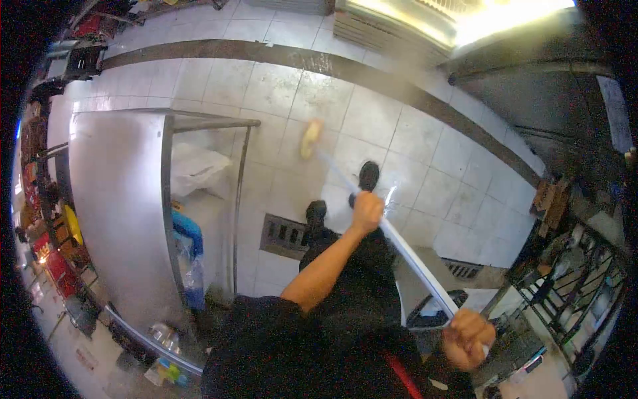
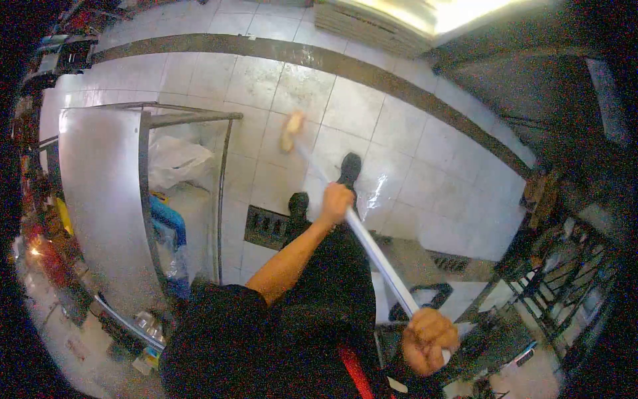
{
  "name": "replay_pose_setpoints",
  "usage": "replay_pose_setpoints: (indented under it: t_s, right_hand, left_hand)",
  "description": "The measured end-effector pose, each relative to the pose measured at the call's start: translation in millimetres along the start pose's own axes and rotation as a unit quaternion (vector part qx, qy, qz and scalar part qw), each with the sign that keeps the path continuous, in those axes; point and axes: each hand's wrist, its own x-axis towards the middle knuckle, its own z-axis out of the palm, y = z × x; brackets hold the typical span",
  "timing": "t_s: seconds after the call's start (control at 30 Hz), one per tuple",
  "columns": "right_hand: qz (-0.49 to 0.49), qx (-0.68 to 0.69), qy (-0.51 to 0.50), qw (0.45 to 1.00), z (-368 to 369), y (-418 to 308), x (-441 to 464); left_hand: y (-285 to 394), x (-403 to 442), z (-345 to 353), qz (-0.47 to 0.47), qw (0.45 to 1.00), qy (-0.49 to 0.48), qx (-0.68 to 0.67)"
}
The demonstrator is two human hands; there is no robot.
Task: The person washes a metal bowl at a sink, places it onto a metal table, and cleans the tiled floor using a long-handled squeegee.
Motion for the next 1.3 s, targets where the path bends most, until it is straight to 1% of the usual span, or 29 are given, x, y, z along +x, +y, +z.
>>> replay_pose_setpoints:
  t_s: [0.1,0.17,0.23,0.27,0.3,0.4,0.43,0.47,0.5,0.53,0.57,0.6,0.67,0.7,0.73,0.77,0.8,0.83,0.87,0.93,1.0,1.03,1.07,1.1,1.13,1.17,1.2,1.27,1.3]
  right_hand:
    - [-0.034,-0.064,0.045,0.996,-11.4,2.9,33.2]
    - [0.006,-0.137,0.073,0.988,-23.1,24.9,63.6]
    - [0.062,-0.078,0.048,0.994,-25.4,71.7,83.7]
    - [0.084,-0.048,0.036,0.995,-25.3,98.1,94.1]
    - [0.063,-0.034,0.037,0.997,-19.9,110.3,108.5]
    - [-0.066,-0.031,0.060,0.996,11.4,125.5,149.8]
    - [-0.163,-0.115,0.005,0.980,-9.1,112.0,144.3]
    - [-0.135,-0.073,-0.009,0.988,-9.7,87.9,149.2]
    - [-0.107,-0.031,-0.020,0.994,-10.4,63.7,154.2]
    - [-0.078,0.011,-0.029,0.996,-11.1,39.6,159.1]
    - [-0.025,-0.025,-0.016,0.999,-2.1,19.1,166.3]
    - [-0.020,-0.034,0.006,0.999,7.1,24.8,174.0]
    - [-0.013,-0.051,0.051,0.997,22.1,45.1,184.8]
    - [-0.049,-0.119,-0.016,0.992,27.2,68.5,191.4]
    - [-0.092,-0.180,-0.078,0.976,32.5,91.9,198.4]
    - [-0.050,-0.022,-0.047,0.997,52.0,121.9,199.1]
    - [-0.081,-0.066,-0.064,0.992,73.7,153.4,205.4]
    - [-0.037,-0.028,-0.053,0.998,98.8,176.0,215.2]
    - [0.006,0.011,-0.038,0.999,123.9,198.8,225.1]
    - [0.011,0.078,-0.003,0.997,164.4,237.9,249.8]
    - [0.048,0.092,0.020,0.994,189.5,256.6,267.3]
    - [0.049,0.051,0.021,0.997,187.1,246.4,271.8]
    - [0.035,-0.118,-0.007,0.992,191.2,218.7,277.4]
    - [0.042,-0.154,-0.028,0.987,193.9,183.5,283.9]
    - [0.047,-0.191,-0.049,0.979,196.3,148.8,290.1]
    - [0.078,-0.097,-0.066,0.990,201.1,126.3,294.6]
    - [0.061,-0.091,-0.020,0.994,214.0,124.4,296.8]
    - [0.025,-0.078,0.068,0.994,237.6,124.2,303.1]
    - [0.016,-0.073,0.037,0.996,241.0,137.2,302.6]
  left_hand:
    - [-12.7,63.6,40.6,0.070,0.994,-0.052,0.060]
    - [-49.6,85.4,33.9,0.041,0.979,-0.122,0.157]
    - [-107.7,100.8,1.3,-0.002,0.962,-0.190,0.195]
    - [-137.2,104.0,-21.1,-0.035,0.969,-0.178,0.169]
    - [-163.0,109.3,-33.9,-0.068,0.973,-0.167,0.143]
    - [-141.0,149.0,-42.8,-0.032,0.984,-0.075,0.155]
    - [-136.4,150.1,-28.4,-0.080,0.956,-0.222,0.175]
    - [-117.2,144.1,-2.8,-0.038,0.985,-0.115,0.123]
    - [-100.5,144.5,14.6,-0.028,0.969,-0.195,0.148]
    - [-66.6,158.8,27.6,-0.024,0.994,-0.109,0.013]
    - [-48.3,168.5,36.0,-0.003,0.997,-0.067,0.025]
    - [-41.7,175.8,38.3,0.017,0.999,-0.024,0.037]
    - [-71.5,185.4,16.4,0.015,0.995,-0.039,0.087]
    - [-96.5,190.6,1.1,0.017,0.992,-0.048,0.114]
    - [-129.8,193.6,-20.9,-0.034,0.991,-0.063,0.111]
    - [-167.1,194.6,-47.5,-0.085,0.987,-0.083,0.106]
    - [-202.1,198.3,-75.8,-0.117,0.982,-0.082,0.120]
    - [-244.1,201.2,-106.8,-0.154,0.923,-0.224,0.274]
    - [-247.8,220.7,-141.4,-0.174,0.947,-0.148,0.227]
    - [-263.1,255.8,-189.6,-0.194,0.966,-0.036,0.165]
    - [-275.6,266.4,-195.5,-0.294,0.940,-0.077,0.153]
    - [-280.6,269.6,-205.0,-0.347,0.921,-0.094,0.150]
    - [-274.5,270.0,-199.7,-0.271,0.932,-0.156,0.181]
    - [-260.0,268.2,-177.8,-0.190,0.935,-0.217,0.206]
    - [-231.4,272.3,-160.0,-0.124,0.968,-0.160,0.147]
    - [-198.1,280.5,-140.4,-0.135,0.982,-0.097,0.086]
    - [-181.0,287.8,-133.1,-0.146,0.988,-0.029,0.029]
    - [-198.4,290.4,-146.9,-0.151,0.987,-0.053,0.029]
    - [-209.0,294.3,-154.5,-0.150,0.986,-0.067,0.027]
